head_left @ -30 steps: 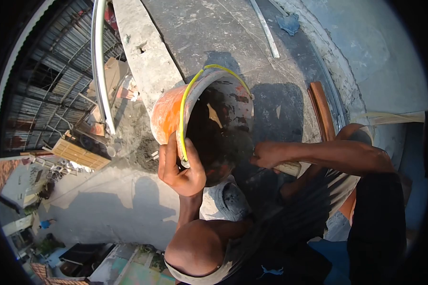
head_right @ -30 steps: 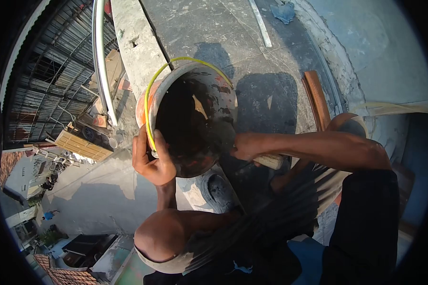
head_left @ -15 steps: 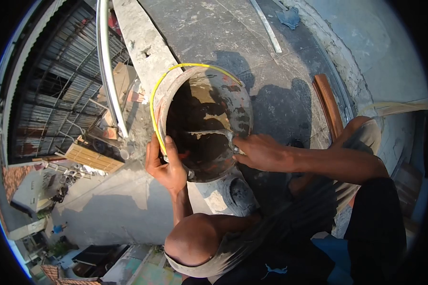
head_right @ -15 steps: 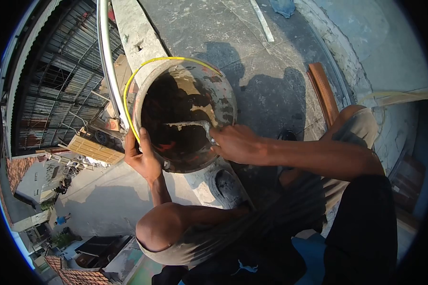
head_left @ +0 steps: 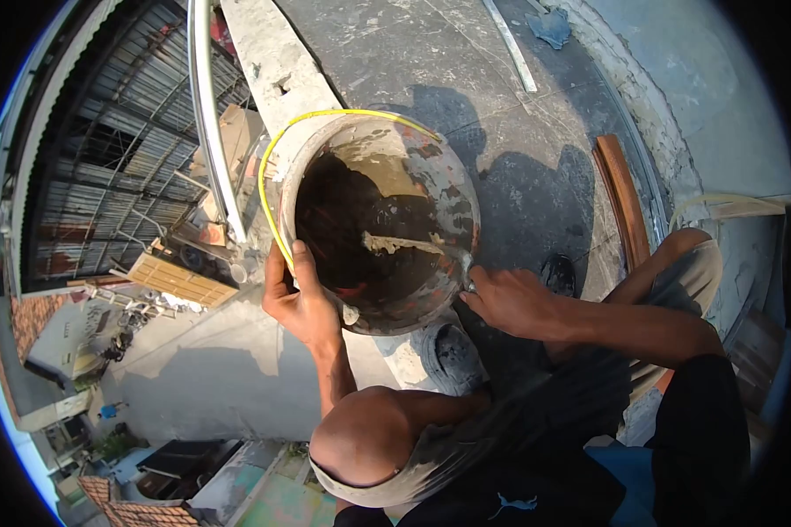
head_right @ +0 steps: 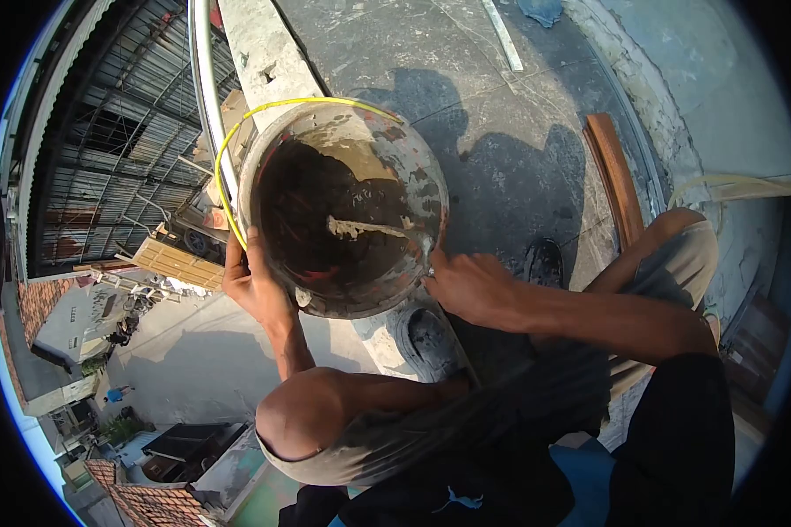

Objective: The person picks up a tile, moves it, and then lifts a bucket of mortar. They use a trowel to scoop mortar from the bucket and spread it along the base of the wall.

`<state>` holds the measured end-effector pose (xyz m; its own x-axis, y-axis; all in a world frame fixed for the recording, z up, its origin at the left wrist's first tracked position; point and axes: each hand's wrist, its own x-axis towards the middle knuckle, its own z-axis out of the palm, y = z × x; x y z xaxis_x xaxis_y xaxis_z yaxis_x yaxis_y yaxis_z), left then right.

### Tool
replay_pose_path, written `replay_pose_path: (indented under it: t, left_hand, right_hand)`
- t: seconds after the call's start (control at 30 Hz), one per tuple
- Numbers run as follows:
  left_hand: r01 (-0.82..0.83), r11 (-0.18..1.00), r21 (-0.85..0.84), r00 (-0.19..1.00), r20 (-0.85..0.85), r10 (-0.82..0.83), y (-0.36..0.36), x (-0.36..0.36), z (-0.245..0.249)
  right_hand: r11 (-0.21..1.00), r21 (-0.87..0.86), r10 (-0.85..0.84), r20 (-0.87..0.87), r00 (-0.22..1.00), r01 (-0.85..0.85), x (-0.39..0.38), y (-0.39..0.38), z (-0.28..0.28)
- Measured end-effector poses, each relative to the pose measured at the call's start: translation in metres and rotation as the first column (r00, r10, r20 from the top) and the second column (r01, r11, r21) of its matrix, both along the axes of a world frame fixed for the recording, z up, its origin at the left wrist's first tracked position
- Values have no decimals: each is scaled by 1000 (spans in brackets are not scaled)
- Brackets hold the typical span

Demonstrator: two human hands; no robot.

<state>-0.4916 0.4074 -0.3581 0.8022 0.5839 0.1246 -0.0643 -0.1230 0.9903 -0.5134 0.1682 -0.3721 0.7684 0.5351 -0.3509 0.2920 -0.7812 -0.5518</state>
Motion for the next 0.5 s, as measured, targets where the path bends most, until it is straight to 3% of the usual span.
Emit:
replay_pose_path:
  t: [0.13, 0.2, 0.33, 0.43, 0.5]
  left_hand:
    - [-42, 998, 53, 999, 22, 40, 3, -4, -4]
    - [-57, 997, 57, 998, 36, 55, 2, 2, -4]
    - [-61, 997, 37, 998, -1, 61, 4, 10, 2]
    - [-79, 997, -14, 997, -23, 79, 12, 20, -1]
    - [-92, 995, -44, 995, -36, 90, 16, 26, 4]
  right_hand:
    - [999, -5, 39, -3, 999, -39, 5, 4, -1]
    - [997, -52, 66, 126, 990, -60, -1, 4, -2]
    - [984, -146, 123, 159, 980, -100, -3, -5, -9]
    - [986, -160, 81, 263, 961, -39, -11, -22, -21]
    - [979, -195, 148, 518, 843, -52, -11, -36, -48]
